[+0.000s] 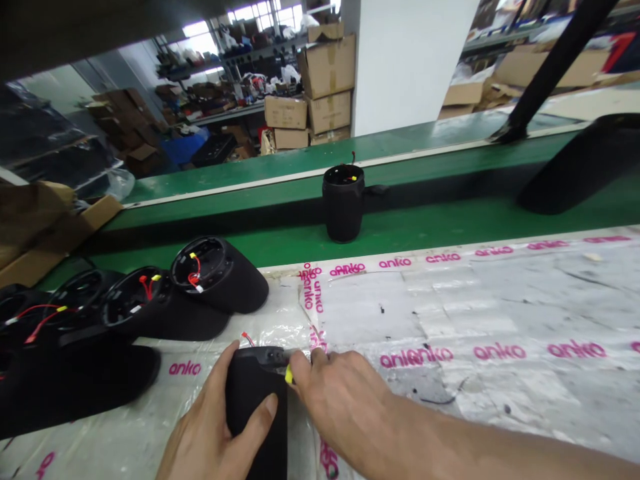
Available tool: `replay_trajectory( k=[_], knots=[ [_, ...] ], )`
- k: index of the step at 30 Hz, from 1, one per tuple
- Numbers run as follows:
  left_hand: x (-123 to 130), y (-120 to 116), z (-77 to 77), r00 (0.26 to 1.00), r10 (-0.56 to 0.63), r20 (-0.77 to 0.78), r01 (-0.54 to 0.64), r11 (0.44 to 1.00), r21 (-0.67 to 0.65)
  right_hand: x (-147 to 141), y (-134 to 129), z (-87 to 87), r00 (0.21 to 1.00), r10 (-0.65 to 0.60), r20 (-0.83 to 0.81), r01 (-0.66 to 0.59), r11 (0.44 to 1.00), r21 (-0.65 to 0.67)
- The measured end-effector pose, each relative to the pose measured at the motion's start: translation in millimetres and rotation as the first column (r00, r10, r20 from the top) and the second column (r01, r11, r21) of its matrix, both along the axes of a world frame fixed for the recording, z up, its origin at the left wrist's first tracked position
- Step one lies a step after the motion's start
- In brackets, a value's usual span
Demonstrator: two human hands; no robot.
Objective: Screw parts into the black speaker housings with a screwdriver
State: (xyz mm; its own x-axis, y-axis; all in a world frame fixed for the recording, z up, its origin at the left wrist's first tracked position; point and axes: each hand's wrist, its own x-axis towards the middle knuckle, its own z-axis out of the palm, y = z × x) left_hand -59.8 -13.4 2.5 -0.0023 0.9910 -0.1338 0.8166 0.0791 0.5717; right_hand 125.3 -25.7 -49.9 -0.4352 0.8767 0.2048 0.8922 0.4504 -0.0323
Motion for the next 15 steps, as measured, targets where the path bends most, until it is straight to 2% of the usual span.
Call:
replay_trajectory(
  k=[6,15],
  knots=[
    [-2,1,-3.4,1.0,-0.005,0.009,0.004,1.0,0.015,-2,1,9.1,0.999,0.001,0.033,0.0,0.999,-0.032],
    [6,2,1.6,0.968,-0.05,-0.246,0.049,0.999,-0.011,-1,4,18.7,0.995,0.002,0.104,0.008,0.995,-0.101]
  ],
)
